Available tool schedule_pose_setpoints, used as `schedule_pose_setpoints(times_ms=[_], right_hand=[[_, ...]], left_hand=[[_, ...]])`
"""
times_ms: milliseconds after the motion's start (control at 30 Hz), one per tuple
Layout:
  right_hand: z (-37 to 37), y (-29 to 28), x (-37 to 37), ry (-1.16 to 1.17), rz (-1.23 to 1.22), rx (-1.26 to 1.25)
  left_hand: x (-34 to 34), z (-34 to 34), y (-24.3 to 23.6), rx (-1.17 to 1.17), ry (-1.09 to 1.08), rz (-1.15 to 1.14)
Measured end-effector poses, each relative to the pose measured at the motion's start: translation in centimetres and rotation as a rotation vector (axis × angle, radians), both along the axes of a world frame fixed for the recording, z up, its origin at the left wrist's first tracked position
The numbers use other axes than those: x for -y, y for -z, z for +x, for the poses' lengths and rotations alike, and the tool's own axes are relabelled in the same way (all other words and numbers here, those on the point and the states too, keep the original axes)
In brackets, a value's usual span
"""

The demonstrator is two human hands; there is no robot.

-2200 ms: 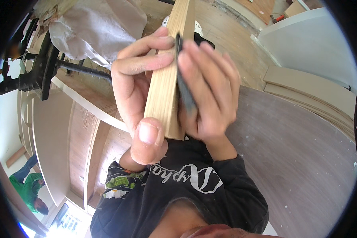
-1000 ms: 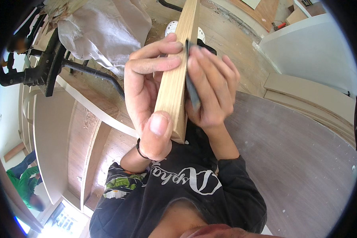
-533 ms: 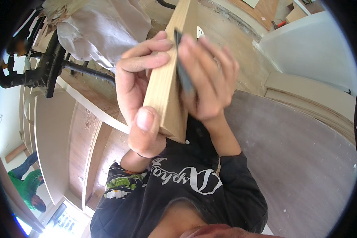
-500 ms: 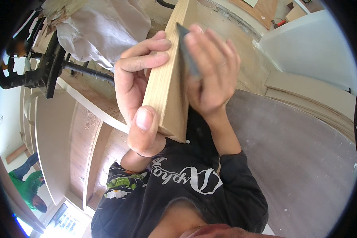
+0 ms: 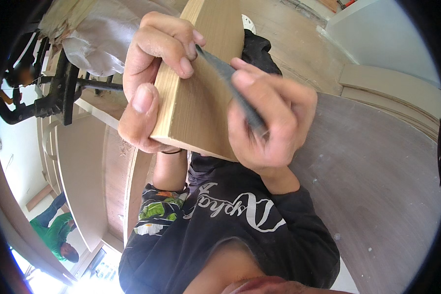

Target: The person uses a metal file and sandpaper to shape and smooth the edges of a curved wooden piece. They repeatedly file the edges, then sand the surfaces and edges, rotating the piece to work on different sides.

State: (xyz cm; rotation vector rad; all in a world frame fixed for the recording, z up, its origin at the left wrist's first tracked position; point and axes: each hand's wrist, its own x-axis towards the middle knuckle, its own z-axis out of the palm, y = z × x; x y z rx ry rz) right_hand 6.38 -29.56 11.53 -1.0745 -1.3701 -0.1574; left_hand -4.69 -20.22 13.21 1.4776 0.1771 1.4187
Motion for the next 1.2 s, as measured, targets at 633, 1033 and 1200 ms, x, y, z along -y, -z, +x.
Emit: schedule_pose_setpoints(times_ms=[633, 1033, 1200], right_hand=[[-2.7, -0.6, 0.2, -0.044, 0.047, 0.087], [-1.4, -0.3, 0.5, -0.126, -0.008, 0.191], [-0.9, -0.2, 0.7, -0.141, 0.065, 0.25]], left_hand=[[4.6, -0.1, 0.2, 0.065, -0.438, 0.148], [4.8, 0.1, -0.3, 0.072, -0.451, 0.125], [4.5, 0.2, -0.3, 0.073, -0.45, 0.173]])
